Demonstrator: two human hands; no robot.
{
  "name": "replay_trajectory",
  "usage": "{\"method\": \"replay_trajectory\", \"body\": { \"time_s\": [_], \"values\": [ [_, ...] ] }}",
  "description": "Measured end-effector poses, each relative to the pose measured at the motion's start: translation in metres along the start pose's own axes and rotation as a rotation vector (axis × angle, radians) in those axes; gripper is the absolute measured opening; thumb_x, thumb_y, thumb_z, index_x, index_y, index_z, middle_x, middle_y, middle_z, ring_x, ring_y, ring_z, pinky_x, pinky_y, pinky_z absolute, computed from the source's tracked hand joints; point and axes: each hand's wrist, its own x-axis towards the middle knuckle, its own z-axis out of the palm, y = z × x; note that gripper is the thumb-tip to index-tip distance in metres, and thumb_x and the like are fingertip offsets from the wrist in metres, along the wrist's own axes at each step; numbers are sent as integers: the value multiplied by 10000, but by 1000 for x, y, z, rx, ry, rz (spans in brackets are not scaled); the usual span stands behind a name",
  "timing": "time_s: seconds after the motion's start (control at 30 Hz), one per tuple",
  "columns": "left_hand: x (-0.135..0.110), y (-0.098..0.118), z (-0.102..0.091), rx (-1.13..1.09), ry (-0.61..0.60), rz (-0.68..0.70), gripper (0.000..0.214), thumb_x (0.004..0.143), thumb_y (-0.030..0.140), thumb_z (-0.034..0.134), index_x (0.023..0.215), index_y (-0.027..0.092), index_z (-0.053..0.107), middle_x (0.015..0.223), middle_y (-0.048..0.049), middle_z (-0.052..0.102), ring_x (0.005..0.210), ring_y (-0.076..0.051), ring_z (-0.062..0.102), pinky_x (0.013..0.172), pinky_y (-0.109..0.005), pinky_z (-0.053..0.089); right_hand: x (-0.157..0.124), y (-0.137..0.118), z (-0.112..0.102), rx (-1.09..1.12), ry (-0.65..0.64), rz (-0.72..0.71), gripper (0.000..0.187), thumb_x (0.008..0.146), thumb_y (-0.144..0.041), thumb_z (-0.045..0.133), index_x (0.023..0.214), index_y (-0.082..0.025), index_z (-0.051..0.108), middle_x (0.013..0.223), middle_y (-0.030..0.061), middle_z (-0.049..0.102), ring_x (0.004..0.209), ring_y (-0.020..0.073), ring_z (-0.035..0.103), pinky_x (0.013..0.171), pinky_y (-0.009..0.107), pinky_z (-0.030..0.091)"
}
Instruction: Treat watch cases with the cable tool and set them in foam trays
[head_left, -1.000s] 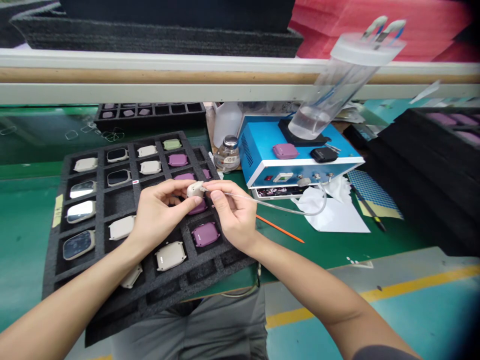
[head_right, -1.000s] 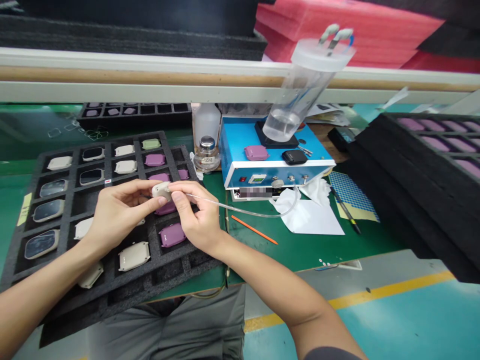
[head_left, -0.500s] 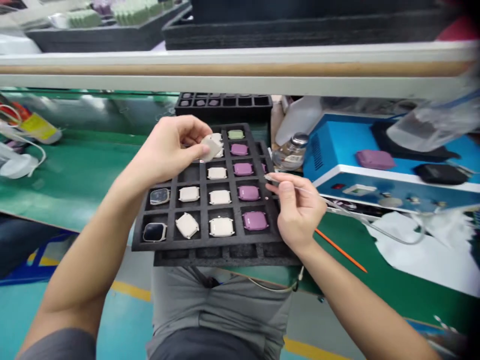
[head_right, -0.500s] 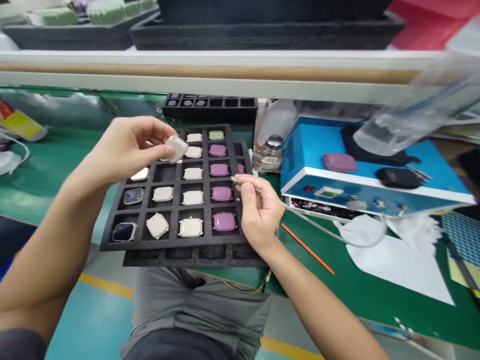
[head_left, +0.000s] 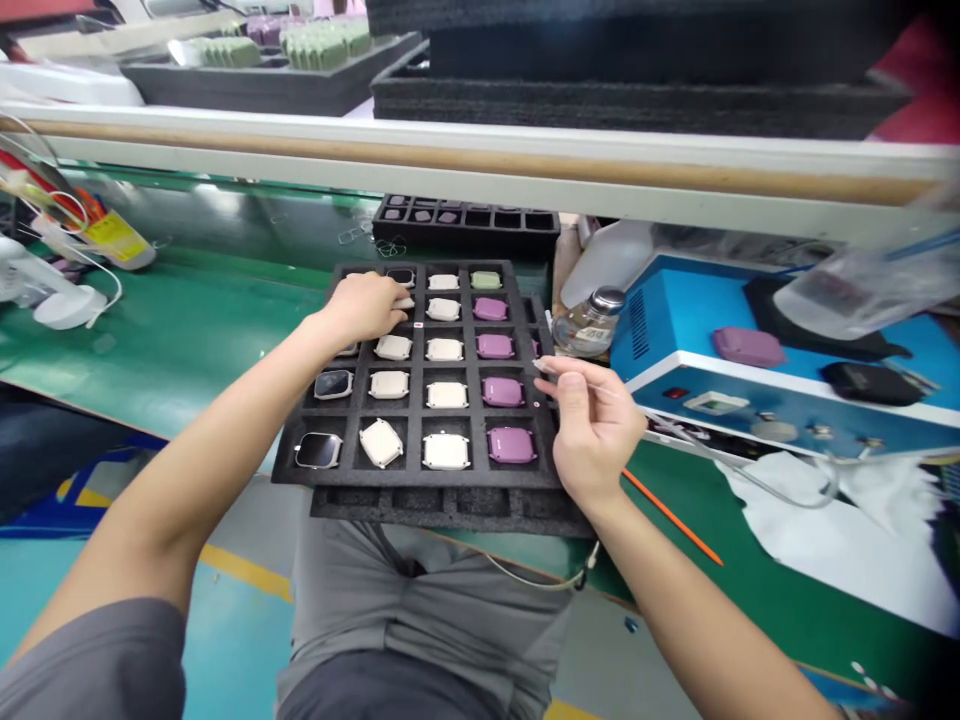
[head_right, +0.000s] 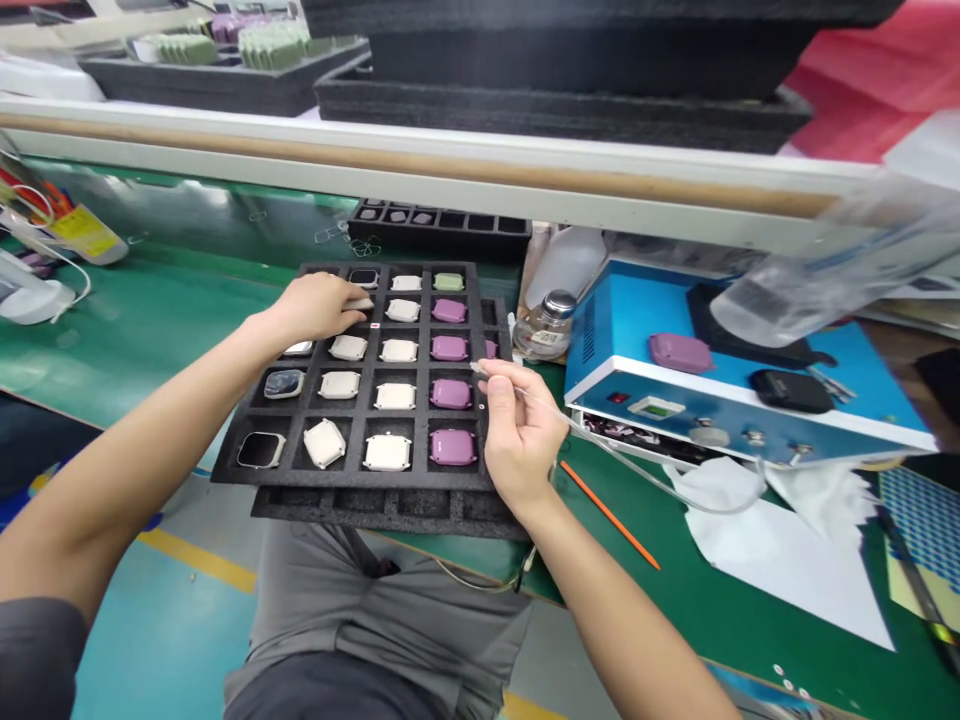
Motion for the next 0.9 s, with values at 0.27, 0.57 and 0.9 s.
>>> {"method": "replay_trajectory", "body": {
  "time_s": [0.27, 0.57, 0.9],
  "values": [
    [-8, 53, -5, -484, 186, 131, 256, 888, 333, 628, 1001, 178, 799, 988, -99, 789, 908, -272, 704, 829, -366, 507, 3, 3, 1, 22, 16, -25, 172, 990, -331, 619, 1028, -230, 753, 1011, 55, 760, 948, 187, 744, 837, 364, 673],
    [-37, 134, 29, -1514, 1, -2, 316, 693, 270, 859, 942, 135, 719, 924, -61, 763, 804, -171, 697, 786, -294, 559, 8, 4, 0, 6, 29, -93, 172, 1004, -314, 590, 1042, -248, 745, 1035, 61, 761, 1007, 212, 738, 879, 390, 655],
    [-41, 132, 38, -1617, 72, -77, 353, 708, 271, 877, 996, 148, 715, 952, -60, 784, 864, -175, 726, 792, -269, 562, 8, 5, -1, 12, 31, -73, 171, 1011, -308, 586, 1061, -250, 739, 1058, 62, 756, 1018, 217, 742, 896, 413, 656]
  ]
}}
